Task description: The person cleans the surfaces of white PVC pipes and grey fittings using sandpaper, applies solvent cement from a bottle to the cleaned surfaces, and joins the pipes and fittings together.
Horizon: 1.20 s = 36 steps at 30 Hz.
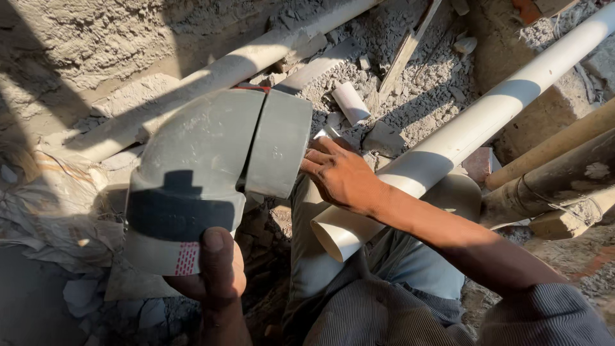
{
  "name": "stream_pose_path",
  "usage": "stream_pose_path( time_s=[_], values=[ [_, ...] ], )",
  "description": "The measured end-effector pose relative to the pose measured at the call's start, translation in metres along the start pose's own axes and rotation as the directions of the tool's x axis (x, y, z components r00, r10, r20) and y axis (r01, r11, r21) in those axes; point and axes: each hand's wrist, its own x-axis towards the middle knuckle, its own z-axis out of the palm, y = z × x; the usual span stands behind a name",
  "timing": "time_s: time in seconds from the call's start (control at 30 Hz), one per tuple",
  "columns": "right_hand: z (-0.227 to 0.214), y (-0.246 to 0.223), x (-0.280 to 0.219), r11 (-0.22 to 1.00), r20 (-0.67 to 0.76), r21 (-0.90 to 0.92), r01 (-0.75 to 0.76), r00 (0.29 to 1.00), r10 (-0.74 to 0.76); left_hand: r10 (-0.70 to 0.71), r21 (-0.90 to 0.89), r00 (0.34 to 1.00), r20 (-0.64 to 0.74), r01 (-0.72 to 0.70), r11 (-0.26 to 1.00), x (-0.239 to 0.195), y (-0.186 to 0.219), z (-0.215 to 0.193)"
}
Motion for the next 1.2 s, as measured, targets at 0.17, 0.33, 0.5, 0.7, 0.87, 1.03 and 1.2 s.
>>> stream_pose_path(
  time_s=[0.17,0.33,0.5,0.7,0.87,1.03,1.2],
  values=[
    [-0.003,0.039,-0.012,0.545,0.443,0.437,-0.715,0.699,0.562,-0.371,0.012,0.923,-0.097,0.374,0.927,-0.010,-0.031,-0.051],
    [0.043,0.087,-0.003,0.727,0.273,0.401,-0.558,0.830,0.486,-0.558,-0.211,0.721,-0.411,0.521,0.827,-0.043,-0.084,-0.093],
    [0.087,0.152,-0.006,0.679,0.383,0.161,-0.716,0.679,0.626,-0.710,-0.376,0.478,-0.518,0.618,0.691,-0.092,-0.116,-0.135],
    [0.054,0.149,-0.036,0.903,0.504,0.034,-0.427,0.788,0.354,-0.747,-0.395,0.402,-0.529,0.663,0.636,-0.129,-0.124,-0.150],
    [-0.053,0.065,-0.075,0.764,0.654,0.351,-0.541,0.726,0.213,-0.782,-0.441,0.553,-0.287,0.648,0.620,-0.151,-0.102,-0.135],
    [-0.038,0.011,-0.141,0.990,0.428,0.043,-0.134,0.898,0.103,-0.768,-0.491,0.625,-0.141,0.629,0.603,-0.197,-0.103,-0.124],
    [0.020,0.027,-0.167,0.972,0.422,-0.212,-0.105,0.887,0.188,-0.244,0.413,0.948,0.203,0.143,0.900,-0.184,-0.099,-0.088]
  ],
)
